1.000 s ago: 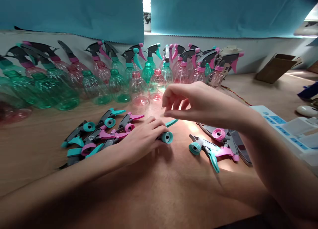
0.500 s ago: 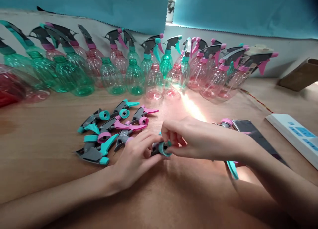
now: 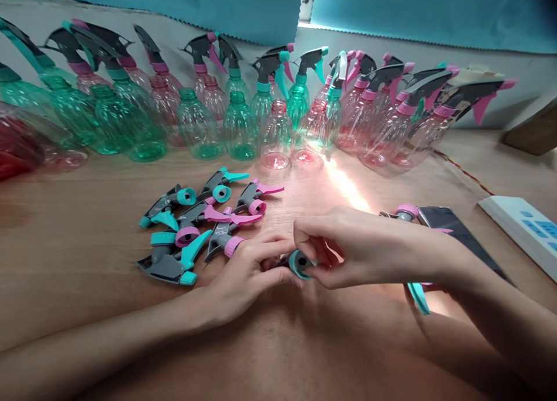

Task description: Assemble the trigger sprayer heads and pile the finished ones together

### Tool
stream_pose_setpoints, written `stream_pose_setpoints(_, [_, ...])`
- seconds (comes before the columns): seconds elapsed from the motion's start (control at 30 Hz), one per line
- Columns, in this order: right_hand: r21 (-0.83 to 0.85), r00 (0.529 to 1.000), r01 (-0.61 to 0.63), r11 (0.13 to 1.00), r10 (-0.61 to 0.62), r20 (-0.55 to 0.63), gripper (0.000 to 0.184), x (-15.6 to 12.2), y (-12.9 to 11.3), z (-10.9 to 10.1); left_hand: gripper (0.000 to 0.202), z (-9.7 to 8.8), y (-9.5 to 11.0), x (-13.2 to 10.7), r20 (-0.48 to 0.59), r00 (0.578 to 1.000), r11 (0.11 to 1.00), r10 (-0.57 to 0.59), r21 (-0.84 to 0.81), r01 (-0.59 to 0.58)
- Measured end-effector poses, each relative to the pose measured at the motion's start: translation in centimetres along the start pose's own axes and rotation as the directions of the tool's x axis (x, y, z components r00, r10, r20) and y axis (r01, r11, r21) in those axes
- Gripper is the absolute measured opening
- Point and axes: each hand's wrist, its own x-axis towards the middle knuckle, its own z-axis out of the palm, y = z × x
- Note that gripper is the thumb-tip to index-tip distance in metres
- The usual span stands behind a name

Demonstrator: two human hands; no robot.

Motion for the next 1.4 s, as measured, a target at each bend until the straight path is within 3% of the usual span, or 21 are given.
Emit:
stream_pose_setpoints(0.2, [0.002,0.995,0.033,0.999,-0.032,-0.099,0.014,0.5,0.5,1.0,0.013,0.1,-0.2,-0.1,-0.085,0.996,1.000,0.018,0.021,-0.016])
stream_pose_setpoints(0.43, [-0.130,0.993,0.018,0.991,-0.033,-0.114,0.016,0.3,-0.3,1.1,0.014,0.3,-0.2,-0.4,-0.121,0.992,0.995,0.028,0.094,-0.017])
stream_pose_setpoints(0.6, [-0.204,0.996,-0.021,0.979,0.002,-0.092,0.018,0.1,-1.3,1.2,0.014,0.6,-0.3,-0.5,-0.181,0.983,0.998,0.045,0.060,-0.034])
stream_pose_setpoints(0.83, [-0.226,0.987,-0.033,0.974,-0.004,-0.162,0.020,0.5,-0.7,1.3,0.014,0.5,-0.6,-0.4,-0.159,0.987,0.998,0.015,0.056,-0.006])
stream_pose_setpoints(1.07, [-0.311,0.974,-0.043,0.949,-0.029,-0.224,0.021,0.8,-1.1,2.0,0.015,0.6,-0.7,-0.4,-0.173,0.983,0.994,0.067,0.099,-0.051])
stream_pose_setpoints(1.4, [-0.257,0.967,0.010,0.966,-0.075,-0.245,0.024,1.4,0.6,1.8,0.027,0.6,-0.6,-0.3,-0.155,0.985,0.992,0.074,0.117,-0.056])
